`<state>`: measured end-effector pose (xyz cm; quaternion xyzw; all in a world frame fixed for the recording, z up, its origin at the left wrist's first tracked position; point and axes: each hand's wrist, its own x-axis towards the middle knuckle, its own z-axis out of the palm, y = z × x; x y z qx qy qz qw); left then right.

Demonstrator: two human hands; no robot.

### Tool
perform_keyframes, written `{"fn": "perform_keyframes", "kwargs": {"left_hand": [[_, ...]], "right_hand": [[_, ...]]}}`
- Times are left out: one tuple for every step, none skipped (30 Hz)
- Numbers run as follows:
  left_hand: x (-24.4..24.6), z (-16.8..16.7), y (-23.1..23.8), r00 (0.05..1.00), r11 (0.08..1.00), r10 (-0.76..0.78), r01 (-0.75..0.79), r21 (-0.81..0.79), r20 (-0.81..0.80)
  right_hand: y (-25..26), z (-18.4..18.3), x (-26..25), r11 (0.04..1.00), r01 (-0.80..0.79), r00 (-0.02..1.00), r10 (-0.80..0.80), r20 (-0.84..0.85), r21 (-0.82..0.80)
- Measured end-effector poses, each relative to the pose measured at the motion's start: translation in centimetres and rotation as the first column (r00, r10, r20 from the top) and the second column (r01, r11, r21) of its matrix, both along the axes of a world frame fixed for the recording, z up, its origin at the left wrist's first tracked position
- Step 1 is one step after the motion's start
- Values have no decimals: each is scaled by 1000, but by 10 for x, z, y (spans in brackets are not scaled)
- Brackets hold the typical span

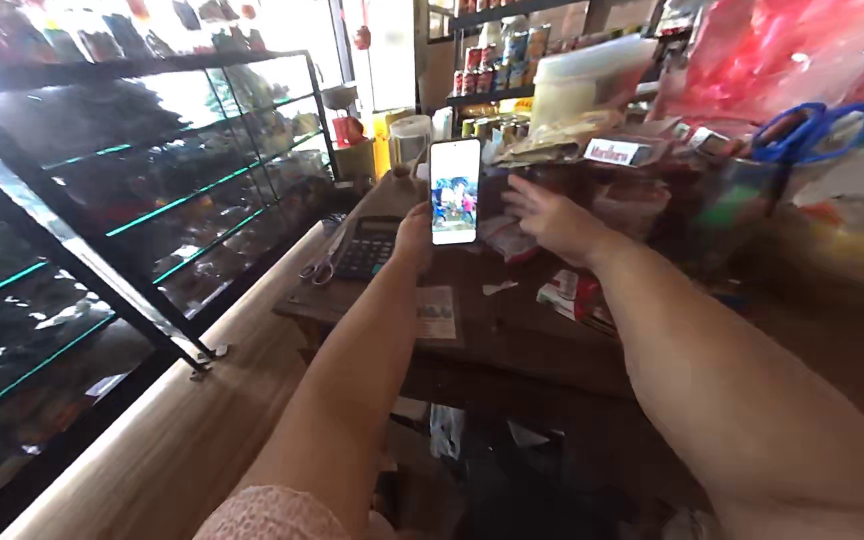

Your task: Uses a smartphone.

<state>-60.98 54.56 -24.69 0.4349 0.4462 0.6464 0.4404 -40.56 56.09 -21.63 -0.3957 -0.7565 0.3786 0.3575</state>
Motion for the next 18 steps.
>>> {"fn": "perform_keyframes", "kwargs": {"left_hand": [[-1,-1,3,999,1000,22,-22,-6,-37],[-1,-2,4,996,999,37,-39,-20,-81],[-1,-3,5,993,998,43,-48,-39,-113],[-1,-3,7,991,997,44,-52,-60,-126],[0,-4,8,991,995,50,-60,-76,-124],[0,-4,10,992,995,49,-59,-84,-118],[0,-4,11,993,994,52,-62,-86,-107],[0,-4,12,994,994,60,-68,-83,-95],[-1,-5,14,994,994,66,-73,-76,-85],[-1,-6,14,995,994,76,-81,-76,-70],[-1,-6,14,995,993,88,-91,-80,-45],[-1,-5,14,995,992,96,-97,-79,-13],[-2,-5,15,995,993,95,-94,-75,9],[-4,-6,16,996,994,86,-85,-69,18],[-4,-8,17,996,994,83,-81,-70,25],[-4,-9,18,996,993,88,-86,-79,27],[-4,-8,18,995,991,101,-99,-89,13],[-2,-7,18,993,988,121,-120,-94,1]], "right_hand": [[-1,3,-1,1000,5,1000,-5,-8,-4],[-2,5,-1,1000,3,1000,-3,-7,-7],[-2,5,0,1000,1,1000,-1,3,-3],[-1,5,0,1000,0,1000,0,15,12],[-2,5,2,1000,-2,999,1,34,28],[-2,6,3,999,-4,999,1,54,45],[-3,8,4,998,-6,998,1,68,69],[-4,11,5,995,-10,997,3,74,101],[-7,15,6,990,-9,998,-1,66,144],[-14,20,7,982,-8,999,0,39,190],[-24,26,9,970,-9,1000,14,-15,242],[-38,35,10,955,-19,994,49,-95,296],[-58,41,12,941,-53,973,123,-194,334],[-84,41,17,921,-105,938,217,-271,374],[-113,33,25,900,-169,901,306,-306,402],[-143,17,37,882,-251,872,384,-302,398],[-170,-5,50,868,-355,842,459,-285,349],[-190,-30,63,787,-561,755,614,-231,257]]}}
